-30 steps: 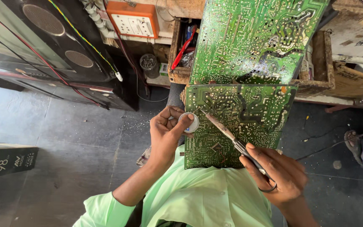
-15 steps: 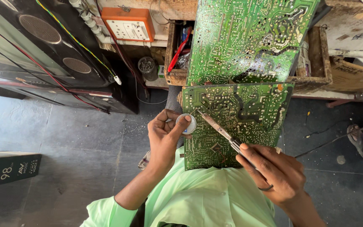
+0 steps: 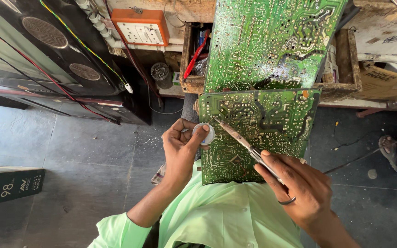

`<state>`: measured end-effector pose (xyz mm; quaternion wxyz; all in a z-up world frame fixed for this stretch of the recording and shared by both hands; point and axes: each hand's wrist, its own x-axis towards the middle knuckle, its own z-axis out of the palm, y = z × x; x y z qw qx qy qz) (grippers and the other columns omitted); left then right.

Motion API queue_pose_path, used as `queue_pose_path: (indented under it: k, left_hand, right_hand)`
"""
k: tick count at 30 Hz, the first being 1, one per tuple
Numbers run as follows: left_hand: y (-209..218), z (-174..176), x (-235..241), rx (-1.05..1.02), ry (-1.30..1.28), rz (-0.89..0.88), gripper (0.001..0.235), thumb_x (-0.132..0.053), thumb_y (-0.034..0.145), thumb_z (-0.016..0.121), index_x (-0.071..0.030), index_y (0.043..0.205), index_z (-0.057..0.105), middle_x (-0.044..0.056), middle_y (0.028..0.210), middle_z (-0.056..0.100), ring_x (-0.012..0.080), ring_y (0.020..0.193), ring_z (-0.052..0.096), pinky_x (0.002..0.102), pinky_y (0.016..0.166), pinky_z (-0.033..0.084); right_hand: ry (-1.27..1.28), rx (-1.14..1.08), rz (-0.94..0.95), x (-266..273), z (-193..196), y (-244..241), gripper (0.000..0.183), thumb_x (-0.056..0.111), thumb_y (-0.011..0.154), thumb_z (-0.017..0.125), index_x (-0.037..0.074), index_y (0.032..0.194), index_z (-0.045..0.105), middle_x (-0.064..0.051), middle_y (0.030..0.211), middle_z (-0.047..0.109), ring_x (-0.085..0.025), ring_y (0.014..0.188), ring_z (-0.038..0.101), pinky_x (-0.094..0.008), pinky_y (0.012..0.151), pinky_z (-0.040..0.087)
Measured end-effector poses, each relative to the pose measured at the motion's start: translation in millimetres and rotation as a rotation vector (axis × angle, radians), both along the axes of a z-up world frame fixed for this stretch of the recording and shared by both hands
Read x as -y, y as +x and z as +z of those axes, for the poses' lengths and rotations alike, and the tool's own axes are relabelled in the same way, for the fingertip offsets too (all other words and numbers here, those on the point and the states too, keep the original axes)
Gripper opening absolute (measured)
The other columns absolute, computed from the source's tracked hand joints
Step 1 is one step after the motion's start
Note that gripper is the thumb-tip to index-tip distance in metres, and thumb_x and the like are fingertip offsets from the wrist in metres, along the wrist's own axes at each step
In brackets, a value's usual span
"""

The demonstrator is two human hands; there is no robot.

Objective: The person solders a small white circular component onto a green circuit board using a soldering iron and solder wire. They repeatedly heat the component's leads and apply solder to secure it in place.

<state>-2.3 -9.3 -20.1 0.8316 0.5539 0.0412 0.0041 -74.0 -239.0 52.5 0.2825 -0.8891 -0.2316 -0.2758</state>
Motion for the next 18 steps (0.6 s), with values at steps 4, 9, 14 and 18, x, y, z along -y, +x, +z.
queue_pose_path:
  k: [4,9,14,18]
  left_hand:
    - [-1,1,1,0.005,-0.003,-0.004,0.016,-0.011,0.093,0.075,0.001,0.091,0.066,0.009,0.082,0.075,0.008,0.07,0.069,0.026,0.062,0.059]
    - [-2,5,1,-0.024,0.001,-0.013,0.017,-0.009,0.092,0.076,0.001,0.091,0.063,0.009,0.082,0.075,0.0082,0.071,0.07,0.026,0.063,0.06]
    - [-2,6,2,-0.008,-0.038,-0.01,0.016,-0.007,0.091,0.076,0.002,0.091,0.063,0.009,0.083,0.075,0.0087,0.072,0.07,0.026,0.064,0.06]
    - [-1,6,1,-0.02,-0.011,-0.012,0.016,-0.008,0.091,0.076,0.002,0.092,0.064,0.01,0.082,0.075,0.0081,0.07,0.069,0.026,0.063,0.059]
  right_hand:
    - [0.012,0.026,-0.004,-2,-2,-3,0.042,0.003,0.081,0.086,0.001,0.119,0.07,-0.013,0.102,0.075,-0.025,0.085,0.076,-0.033,0.07,0.061]
    - [-0.011,0.049,0.011,-5,0,-6,0.041,0.004,0.081,0.086,0.002,0.119,0.07,-0.013,0.1,0.076,-0.024,0.081,0.076,-0.033,0.066,0.059]
    - [-0.018,0.025,-0.062,-10,2,-8,0.044,0.005,0.081,0.087,-0.002,0.121,0.07,-0.012,0.097,0.076,-0.023,0.08,0.075,-0.033,0.066,0.059]
    - [-0.066,0.072,-0.025,-13,5,-9,0.044,0.007,0.081,0.088,-0.003,0.119,0.07,-0.011,0.098,0.076,-0.022,0.081,0.075,-0.033,0.067,0.059]
